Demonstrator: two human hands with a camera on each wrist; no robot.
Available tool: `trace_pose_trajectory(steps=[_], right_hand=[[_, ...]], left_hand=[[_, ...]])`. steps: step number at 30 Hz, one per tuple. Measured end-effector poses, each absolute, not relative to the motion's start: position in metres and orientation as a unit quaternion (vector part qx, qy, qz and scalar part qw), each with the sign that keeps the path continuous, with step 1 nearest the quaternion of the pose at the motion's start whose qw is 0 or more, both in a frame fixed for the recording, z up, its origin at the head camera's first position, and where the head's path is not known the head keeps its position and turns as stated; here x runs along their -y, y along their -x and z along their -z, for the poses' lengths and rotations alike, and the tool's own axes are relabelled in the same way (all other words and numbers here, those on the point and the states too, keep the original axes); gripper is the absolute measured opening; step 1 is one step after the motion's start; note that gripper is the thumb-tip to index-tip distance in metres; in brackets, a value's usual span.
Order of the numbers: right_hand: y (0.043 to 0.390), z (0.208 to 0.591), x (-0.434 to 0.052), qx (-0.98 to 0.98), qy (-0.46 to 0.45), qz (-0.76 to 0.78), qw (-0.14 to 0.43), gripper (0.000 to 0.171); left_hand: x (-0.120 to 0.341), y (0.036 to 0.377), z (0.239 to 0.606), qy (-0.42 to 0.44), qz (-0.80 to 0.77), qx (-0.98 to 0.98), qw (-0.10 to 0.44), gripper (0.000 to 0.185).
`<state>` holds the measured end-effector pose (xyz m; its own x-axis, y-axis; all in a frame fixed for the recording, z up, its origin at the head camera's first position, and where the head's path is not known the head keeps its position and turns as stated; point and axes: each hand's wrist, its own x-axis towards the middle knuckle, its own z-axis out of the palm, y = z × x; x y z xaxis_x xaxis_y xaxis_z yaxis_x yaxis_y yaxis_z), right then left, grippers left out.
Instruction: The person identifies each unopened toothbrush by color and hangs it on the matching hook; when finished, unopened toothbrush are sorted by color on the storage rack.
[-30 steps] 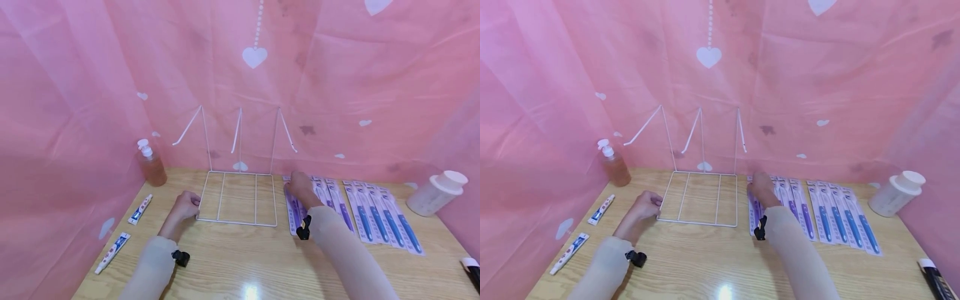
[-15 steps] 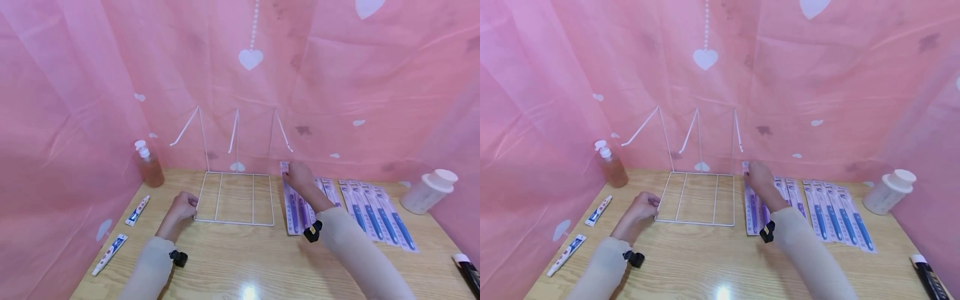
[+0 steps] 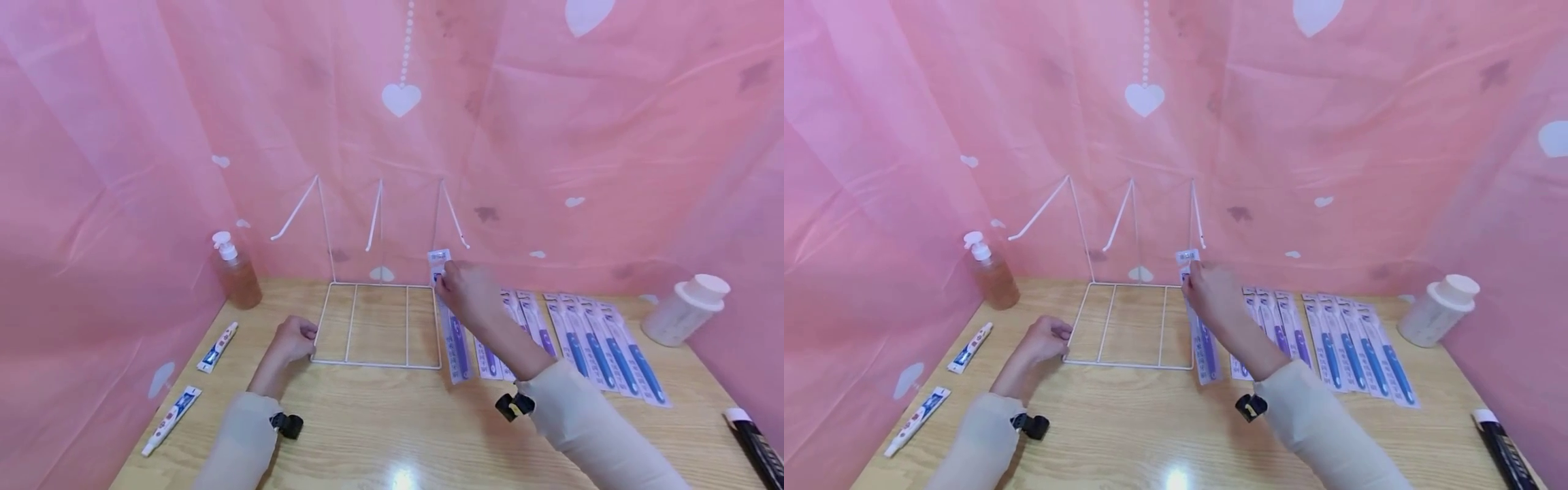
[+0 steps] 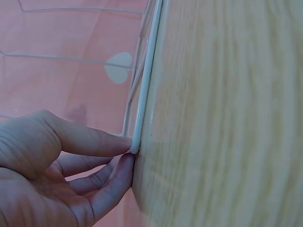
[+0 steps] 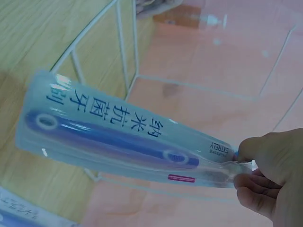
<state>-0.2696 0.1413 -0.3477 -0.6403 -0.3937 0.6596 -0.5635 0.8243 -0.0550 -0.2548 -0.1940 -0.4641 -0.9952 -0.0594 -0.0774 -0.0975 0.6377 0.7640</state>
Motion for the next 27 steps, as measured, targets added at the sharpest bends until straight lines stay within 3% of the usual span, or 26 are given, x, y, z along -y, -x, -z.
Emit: trace_pose_trajectory(steps=[7,16,27], right_hand=[[0.246,0.331,-0.124,0.877,-0.284,-0.155,0.355,0.023],[0.222,0.303,-0.105,0.804,-0.338,-0.179,0.455,0.016],[0.210,0.289,-0.087,0.781,-0.372,-0.224,0.448,0.007]], left_hand=[[0.195,0.250,0.464,0.041,-0.433,-0.900,0.011,0.039],[0.194,0.247,0.467,0.041,-0.461,-0.886,-0.002,0.040],[0.188,0.253,0.469,0.043,-0.464,-0.885,0.007,0.041]])
